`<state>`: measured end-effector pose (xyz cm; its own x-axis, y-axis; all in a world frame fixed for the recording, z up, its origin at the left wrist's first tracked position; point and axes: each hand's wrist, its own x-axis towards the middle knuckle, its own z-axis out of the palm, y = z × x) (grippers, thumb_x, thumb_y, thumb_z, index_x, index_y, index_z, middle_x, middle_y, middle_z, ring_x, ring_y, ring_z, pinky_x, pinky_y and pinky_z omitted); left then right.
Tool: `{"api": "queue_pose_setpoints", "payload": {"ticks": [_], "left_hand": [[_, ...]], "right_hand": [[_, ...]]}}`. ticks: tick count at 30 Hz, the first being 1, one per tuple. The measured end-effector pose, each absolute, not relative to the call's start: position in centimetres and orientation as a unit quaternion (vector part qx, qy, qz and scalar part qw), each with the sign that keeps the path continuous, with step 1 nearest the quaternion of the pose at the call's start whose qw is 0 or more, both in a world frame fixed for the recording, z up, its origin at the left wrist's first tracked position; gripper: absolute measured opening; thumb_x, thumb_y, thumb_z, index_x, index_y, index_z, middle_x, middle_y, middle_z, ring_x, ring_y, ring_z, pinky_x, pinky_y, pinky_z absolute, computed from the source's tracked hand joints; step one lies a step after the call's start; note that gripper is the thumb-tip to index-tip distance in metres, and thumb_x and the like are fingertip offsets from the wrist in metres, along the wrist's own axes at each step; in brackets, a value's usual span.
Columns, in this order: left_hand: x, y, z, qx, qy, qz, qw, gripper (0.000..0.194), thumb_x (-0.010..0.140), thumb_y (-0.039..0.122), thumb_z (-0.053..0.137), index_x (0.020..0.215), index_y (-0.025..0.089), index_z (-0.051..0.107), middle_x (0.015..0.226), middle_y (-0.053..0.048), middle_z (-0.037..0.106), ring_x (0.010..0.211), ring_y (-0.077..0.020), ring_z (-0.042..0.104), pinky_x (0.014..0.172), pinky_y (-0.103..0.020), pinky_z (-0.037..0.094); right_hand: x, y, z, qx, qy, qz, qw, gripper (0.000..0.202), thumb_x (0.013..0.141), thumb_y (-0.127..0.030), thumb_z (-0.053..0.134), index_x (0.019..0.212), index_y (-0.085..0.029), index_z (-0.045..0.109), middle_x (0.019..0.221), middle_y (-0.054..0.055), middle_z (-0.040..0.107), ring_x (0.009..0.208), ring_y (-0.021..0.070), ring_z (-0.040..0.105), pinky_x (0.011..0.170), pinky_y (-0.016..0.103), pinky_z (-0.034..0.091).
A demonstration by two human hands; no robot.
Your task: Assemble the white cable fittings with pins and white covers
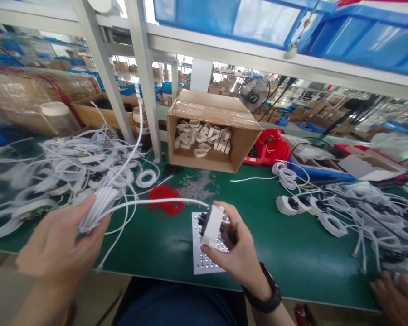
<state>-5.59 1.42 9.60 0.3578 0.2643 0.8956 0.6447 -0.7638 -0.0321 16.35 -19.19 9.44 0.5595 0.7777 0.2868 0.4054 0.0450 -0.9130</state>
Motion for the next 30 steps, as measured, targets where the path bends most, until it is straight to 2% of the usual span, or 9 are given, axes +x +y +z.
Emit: {"api": "queue_pose_setpoints", "payload": {"ticks": [4, 7, 10, 12, 14, 17, 23, 26, 30], "left_hand": [[-7.6, 1.2, 3.9, -0.821, -0.348, -0.368, 0.264, 0.032, 0.079, 0.03, 0.062, 0.106, 0.014, 0.06, 0.079, -0.008, 0.066, 0.069, -0.0203, 0.06, 0.053, -0.028, 0.042], [-8.0, -0.9, 0.5, -0.86, -0.402, -0.224, 0.22, 0.032, 0.083, 0.03, 0.055, 0.109, 0.013, 0.059, 0.088, -0.013, 0.064, 0.078, -0.0264, 0.06, 0.061, -0.033, 0.044], [-6.5, -4.0, -1.2, -0.9, -0.367, -0.217, 0.088, 0.053, 0.079, 0.035, 0.06, 0.126, 0.016, 0.046, 0.12, -0.018, 0.054, 0.11, -0.0375, 0.05, 0.092, -0.055, 0.038], [-4.3, -5.5, -1.9, -0.929, -0.289, -0.225, -0.052, 0.075, 0.072, 0.036, 0.068, 0.136, 0.021, 0.032, 0.135, -0.017, 0.043, 0.125, -0.037, 0.038, 0.103, -0.055, 0.03], [-1.9, -6.2, -2.6, -0.933, -0.226, -0.208, -0.185, 0.09, 0.067, 0.033, 0.073, 0.14, 0.022, 0.022, 0.139, -0.015, 0.038, 0.13, -0.0333, 0.035, 0.105, -0.05, 0.033], [1.0, -6.1, -3.6, -0.903, -0.215, -0.198, -0.314, 0.083, 0.065, 0.025, 0.075, 0.134, 0.023, 0.029, 0.133, -0.011, 0.047, 0.125, -0.0273, 0.043, 0.104, -0.045, 0.037], [2.4, -5.9, -3.6, -0.824, -0.289, -0.195, -0.447, 0.063, 0.066, 0.029, 0.073, 0.12, 0.023, 0.042, 0.122, -0.008, 0.055, 0.115, -0.0256, 0.053, 0.1, -0.044, 0.041], [2.1, -6.2, -3.9, -0.782, -0.299, -0.214, -0.504, 0.067, 0.066, 0.028, 0.074, 0.122, 0.022, 0.037, 0.123, -0.01, 0.053, 0.115, -0.0245, 0.053, 0.099, -0.043, 0.042], [1.9, -6.4, -4.5, -0.784, -0.293, -0.222, -0.5, 0.064, 0.069, 0.024, 0.072, 0.122, 0.022, 0.035, 0.128, -0.011, 0.051, 0.12, -0.0242, 0.05, 0.104, -0.043, 0.038]], "right_hand": [[15.8, -17.5, 6.3, -0.698, -0.478, 0.168, 0.507, 0.067, 0.065, -0.02, 0.069, 0.125, -0.022, 0.04, 0.118, 0.008, 0.053, 0.104, 0.0215, 0.056, 0.086, 0.032, 0.049], [15.4, -16.2, 3.7, -0.74, -0.515, 0.162, 0.401, 0.056, 0.067, -0.022, 0.067, 0.118, -0.021, 0.045, 0.111, 0.007, 0.056, 0.096, 0.0221, 0.059, 0.082, 0.034, 0.049], [15.1, -15.5, 2.1, -0.773, -0.552, 0.155, 0.272, 0.05, 0.069, -0.018, 0.064, 0.116, -0.022, 0.047, 0.115, 0.008, 0.054, 0.088, 0.0221, 0.061, 0.073, 0.033, 0.05], [14.9, -15.4, 1.6, -0.779, -0.572, 0.148, 0.21, 0.053, 0.071, -0.015, 0.062, 0.12, -0.024, 0.045, 0.12, 0.008, 0.052, 0.085, 0.022, 0.062, 0.067, 0.031, 0.05], [14.8, -15.4, 1.3, -0.777, -0.585, 0.148, 0.181, 0.057, 0.072, -0.014, 0.063, 0.123, -0.025, 0.043, 0.124, 0.008, 0.05, 0.085, 0.023, 0.062, 0.065, 0.031, 0.05], [15.0, -15.8, 0.8, -0.769, -0.581, 0.175, 0.201, 0.065, 0.071, -0.012, 0.063, 0.129, -0.027, 0.039, 0.13, 0.008, 0.047, 0.093, 0.0247, 0.061, 0.071, 0.034, 0.051], [16.1, -16.7, -1.0, -0.75, -0.468, 0.242, 0.399, 0.071, 0.064, -0.008, 0.066, 0.13, -0.022, 0.043, 0.122, 0.009, 0.053, 0.113, 0.0232, 0.05, 0.096, 0.037, 0.041], [16.3, -17.1, -1.1, -0.731, -0.418, 0.288, 0.457, 0.067, 0.064, -0.015, 0.069, 0.127, -0.02, 0.047, 0.115, 0.008, 0.056, 0.103, 0.0218, 0.055, 0.085, 0.034, 0.047], [16.4, -16.6, -0.7, -0.732, -0.341, 0.33, 0.489, 0.036, 0.077, -0.027, 0.06, 0.111, -0.016, 0.058, 0.09, 0.004, 0.061, 0.059, 0.0115, 0.052, 0.055, 0.025, 0.044]]}}
